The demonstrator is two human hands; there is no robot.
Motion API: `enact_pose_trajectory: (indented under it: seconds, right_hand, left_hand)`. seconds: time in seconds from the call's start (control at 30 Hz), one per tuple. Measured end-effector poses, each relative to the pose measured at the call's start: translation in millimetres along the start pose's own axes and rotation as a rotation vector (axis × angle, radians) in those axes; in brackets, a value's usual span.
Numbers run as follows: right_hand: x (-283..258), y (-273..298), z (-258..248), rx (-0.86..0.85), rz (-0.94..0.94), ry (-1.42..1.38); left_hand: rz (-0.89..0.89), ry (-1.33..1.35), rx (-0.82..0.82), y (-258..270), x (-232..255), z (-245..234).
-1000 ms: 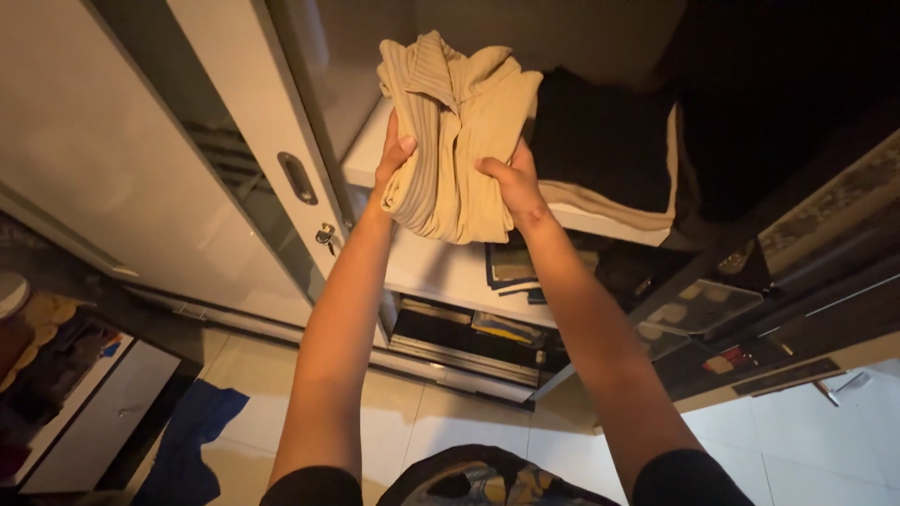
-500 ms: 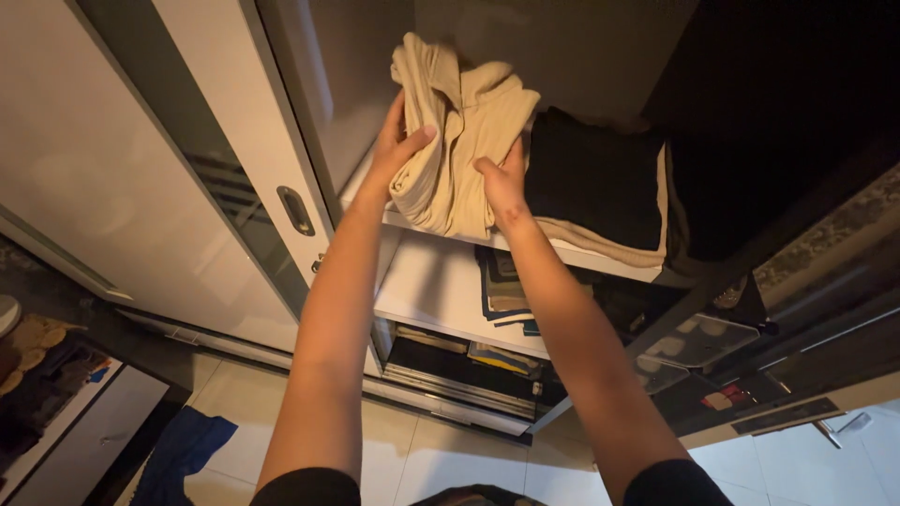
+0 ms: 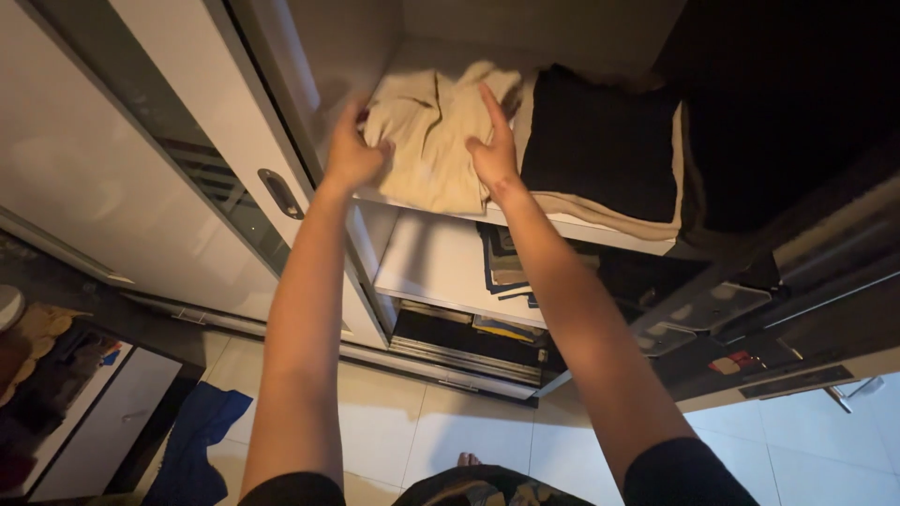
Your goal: The person picks up a folded beige shirt from a bed, smooths it out, carries it to a closet, and places it neatly on a shelf.
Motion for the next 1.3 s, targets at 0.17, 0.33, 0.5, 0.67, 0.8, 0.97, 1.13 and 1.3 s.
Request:
enact_pose_trajectory:
  seconds: [0.17,0.33,0.5,0.67,0.8,0.97,1.13,1.3]
  right_hand:
    - [33.0,-30.6,0.3,0.032,0.070,0.305]
    - [-11.1,-10.2,11.9,0.058,-0.025,0.818]
    - [0.9,10.5,50.8,-0.665,0.107,1.106]
    - [-11.3,-12.1,46.4,-0.668,0.074,1.115]
    - [-32.8,-6.8,59.3,-0.695,0.120,1.115]
    - [-39.7,15.2,59.6,-0.735,0.066,1.178]
    - [-27.1,-19.0,49.2,-0.551,-0.060,1.072]
    - [30.2,-65.9,32.1,-0.408,0.158,0.831]
  left_hand:
    - [-0.015,-0.225,0.046,-5.1,-2.2,-9.4]
    - [0.200,-0.784,0.041,5.0,-3.7,16.1]
    - [-0.087,-0.639,-0.291,4.4,-34.2,36.9]
    - [-0.202,-0.688,-0.461,-8.5,-34.2,31.8]
    - [-0.223,-0.743,-0.613,-10.1,-27.0,28.7]
    - [-0.294,-0.823,-0.667,-0.1,5.6,15.6]
    - [-0.338,-0.856,-0.547,-13.9,11.9,26.3]
    - [-0.274,-0.777,-0.451,-7.7,11.9,48.3]
Point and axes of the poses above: each hand's wrist, its own y-axis away from the middle knuckle, its own z-axis out of the palm, x = y × z, the point moved 4 cm from there along -y, towards the middle knuckle, and after that the axes turned 4 degrees about z, right-handed, at the moved point
